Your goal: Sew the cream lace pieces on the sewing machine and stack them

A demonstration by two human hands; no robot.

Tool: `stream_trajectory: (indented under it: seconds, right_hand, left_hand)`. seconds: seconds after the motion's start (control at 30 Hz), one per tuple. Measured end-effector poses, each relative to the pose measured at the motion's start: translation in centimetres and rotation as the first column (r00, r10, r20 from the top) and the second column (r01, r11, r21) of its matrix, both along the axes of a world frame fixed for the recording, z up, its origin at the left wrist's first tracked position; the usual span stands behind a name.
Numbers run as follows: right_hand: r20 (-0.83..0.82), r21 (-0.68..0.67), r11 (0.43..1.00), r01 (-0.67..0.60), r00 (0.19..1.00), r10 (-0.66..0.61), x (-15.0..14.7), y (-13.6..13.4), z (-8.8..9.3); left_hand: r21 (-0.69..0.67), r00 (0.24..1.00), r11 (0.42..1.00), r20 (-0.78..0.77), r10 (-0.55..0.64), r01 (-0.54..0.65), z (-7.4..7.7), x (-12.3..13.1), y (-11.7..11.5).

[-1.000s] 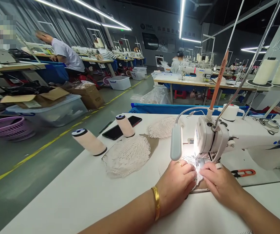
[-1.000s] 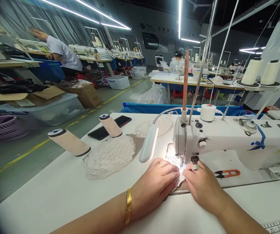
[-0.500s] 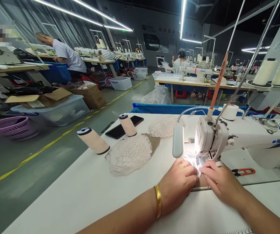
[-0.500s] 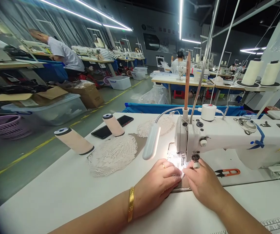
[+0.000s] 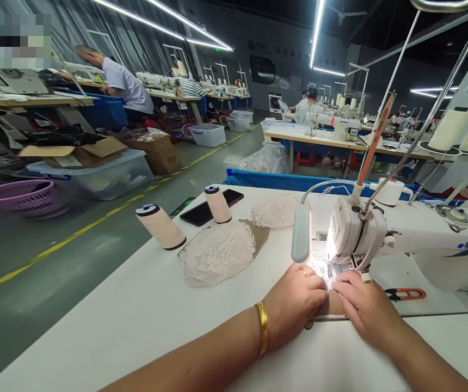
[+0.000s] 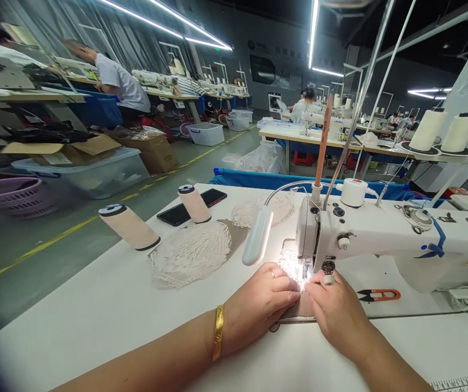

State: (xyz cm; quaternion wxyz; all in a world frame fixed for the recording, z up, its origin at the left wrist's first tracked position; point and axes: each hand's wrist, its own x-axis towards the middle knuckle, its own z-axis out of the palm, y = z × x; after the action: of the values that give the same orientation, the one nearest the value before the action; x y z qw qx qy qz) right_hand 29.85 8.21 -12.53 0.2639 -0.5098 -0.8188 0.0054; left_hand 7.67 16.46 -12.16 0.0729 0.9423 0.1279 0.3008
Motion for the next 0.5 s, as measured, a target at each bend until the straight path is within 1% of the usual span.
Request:
stream_trajectory:
  seconds: [0.07,0.17,0.27,0.4,0.47,0.5]
  right_hand:
    - [0.005,0.004,0.999,0.039,0.999,-0.039,0.0,0.2,-0.1]
    - [0.005,-0.025,0.995,0.096,0.995,-0.096,-0.1,0.3,-0.3]
    - [-0.012,-0.039,0.992,0.12,0.993,-0.121,0.0,0.3,-0.4]
    - [-0.02,-0.004,0.992,0.129,0.991,-0.129,0.1,0.9,-0.4]
    - [0.023,0.034,0.988,0.15,0.988,-0.151,-0.5,1.2,-0.2]
    - [0.073,0.051,0.985,0.163,0.983,-0.167,-1.0,1.4,0.1]
  left_hand:
    - [-0.003,1.0,1.0,-0.016,0.013,-0.013,0.0,0.1,0.3]
    - [0.0,0.998,0.999,-0.043,0.037,-0.037,0.0,0.3,0.6]
    - [0.016,0.997,0.998,-0.053,0.062,-0.061,0.2,0.7,0.9]
    - [0.043,0.993,0.995,-0.064,0.097,-0.094,0.5,0.5,1.4]
    - [0.045,0.994,0.995,-0.064,0.092,-0.089,0.7,-0.1,1.6]
    - [0.039,0.995,0.996,-0.049,0.082,-0.08,0.8,-0.3,1.7]
